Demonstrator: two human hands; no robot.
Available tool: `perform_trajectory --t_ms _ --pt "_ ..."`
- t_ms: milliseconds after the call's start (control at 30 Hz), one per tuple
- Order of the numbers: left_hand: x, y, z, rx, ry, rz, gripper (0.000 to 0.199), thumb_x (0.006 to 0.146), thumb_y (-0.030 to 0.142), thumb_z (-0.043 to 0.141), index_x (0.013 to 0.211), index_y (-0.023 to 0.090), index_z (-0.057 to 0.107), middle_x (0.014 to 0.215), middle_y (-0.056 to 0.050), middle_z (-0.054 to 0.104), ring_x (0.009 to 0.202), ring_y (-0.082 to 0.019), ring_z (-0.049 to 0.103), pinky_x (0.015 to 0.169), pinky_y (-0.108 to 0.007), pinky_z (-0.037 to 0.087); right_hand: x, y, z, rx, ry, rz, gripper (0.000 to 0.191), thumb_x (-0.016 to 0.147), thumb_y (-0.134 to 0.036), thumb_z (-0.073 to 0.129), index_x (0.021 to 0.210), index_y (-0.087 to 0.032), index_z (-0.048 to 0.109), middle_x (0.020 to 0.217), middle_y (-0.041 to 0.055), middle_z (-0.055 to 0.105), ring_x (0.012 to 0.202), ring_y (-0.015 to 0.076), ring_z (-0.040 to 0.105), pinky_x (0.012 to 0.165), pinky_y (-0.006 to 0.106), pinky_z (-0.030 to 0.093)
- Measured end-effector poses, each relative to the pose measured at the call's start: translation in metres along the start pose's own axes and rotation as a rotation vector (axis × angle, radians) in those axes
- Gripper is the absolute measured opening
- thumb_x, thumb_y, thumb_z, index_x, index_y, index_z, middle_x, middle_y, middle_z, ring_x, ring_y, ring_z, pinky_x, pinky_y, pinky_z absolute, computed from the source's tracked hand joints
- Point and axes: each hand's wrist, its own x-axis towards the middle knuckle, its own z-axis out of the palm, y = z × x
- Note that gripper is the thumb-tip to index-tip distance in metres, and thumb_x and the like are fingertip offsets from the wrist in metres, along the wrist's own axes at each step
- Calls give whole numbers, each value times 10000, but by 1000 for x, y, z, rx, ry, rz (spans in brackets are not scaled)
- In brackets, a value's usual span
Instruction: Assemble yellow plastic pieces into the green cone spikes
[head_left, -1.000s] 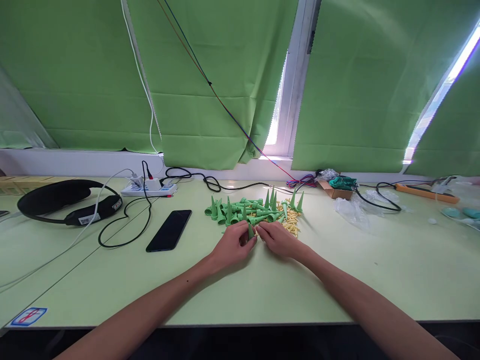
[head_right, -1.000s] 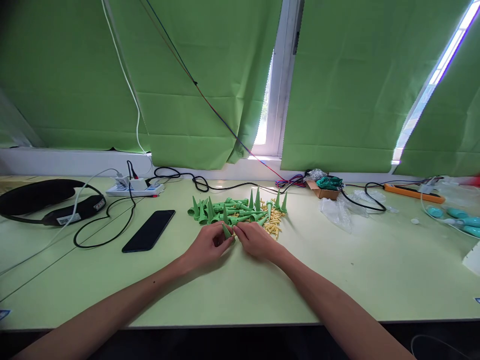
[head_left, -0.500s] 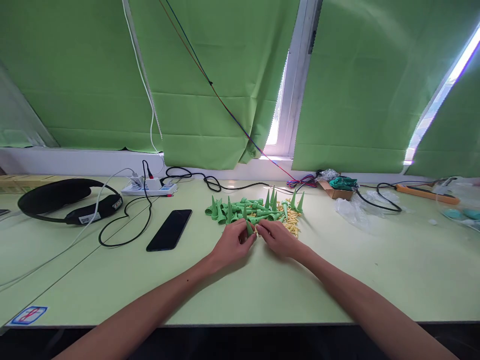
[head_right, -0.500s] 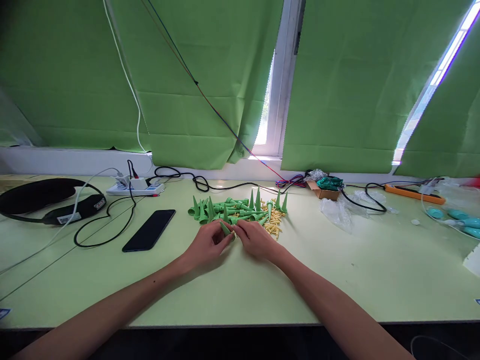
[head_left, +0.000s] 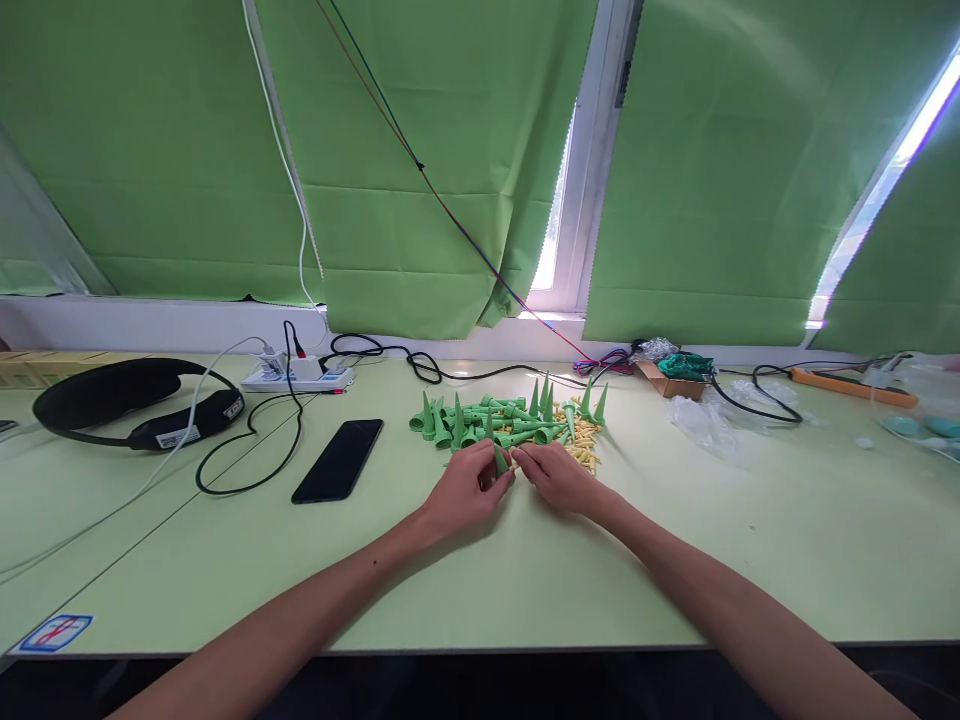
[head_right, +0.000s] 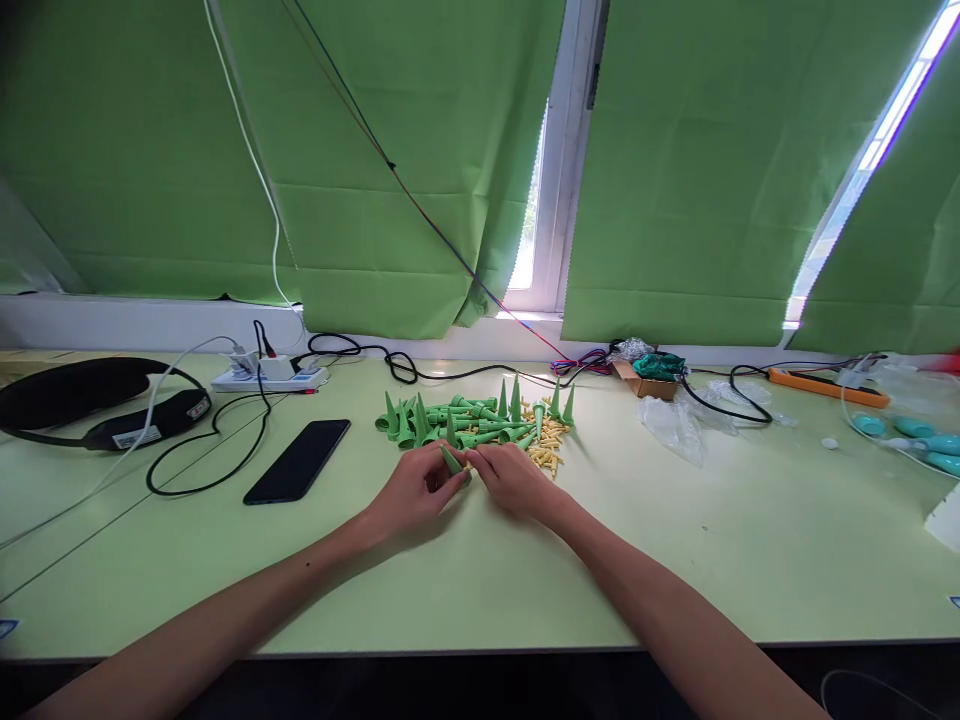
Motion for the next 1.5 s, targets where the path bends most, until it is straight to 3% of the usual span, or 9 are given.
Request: perform_trajectory --t_ms 333,567,833,1000,1267,1500 --pt "3 1 0 33 59 -73 165 872 292 554 774 174 614 683 -3 539 591 -130 477 547 -276 376 -1 4 2 67 62 -20 189 985 -331 451 843 -213 490 629 -45 494 572 122 409 579 253 301" --pt "1 1 -2 -9 34 -59 184 862 288 568 717 177 574 707 -11 570 607 -125 480 547 -269 383 -1 5 0 89 45 -72 239 982 -288 431 758 -210 463 663 -24 516 589 126 421 589 263 322" --pt "2 2 -4 -23 14 -42 178 866 305 575 745 175 585 728 -13 592 598 -118 484 543 -262 390 -1 5 -1 56 17 -62 375 1003 -337 387 652 -207 361 582 -47 370 553 117 307 561 271 273" --pt "2 1 -3 -9 19 -54 205 872 309 566 716 176 567 702 -8 574 598 -122 480 549 -265 385 -1 5 2 39 20 -34 387 1013 -362 381 659 -207 354 584 -46 388 551 117 308 555 270 262" --pt "2 1 -1 -38 53 -182 188 858 344 582 810 173 644 645 10 541 576 -133 484 537 -273 384 -1 6 3 12 32 -36 304 1010 -352 403 744 -211 449 659 -25 508 589 127 401 580 264 289" --pt "1 3 -1 -48 52 -187 201 866 363 588 840 172 646 647 9 558 568 -129 484 534 -267 385 -2 3 1 59 16 -55 194 1000 -265 393 828 -211 464 702 -25 524 613 127 422 609 253 306"
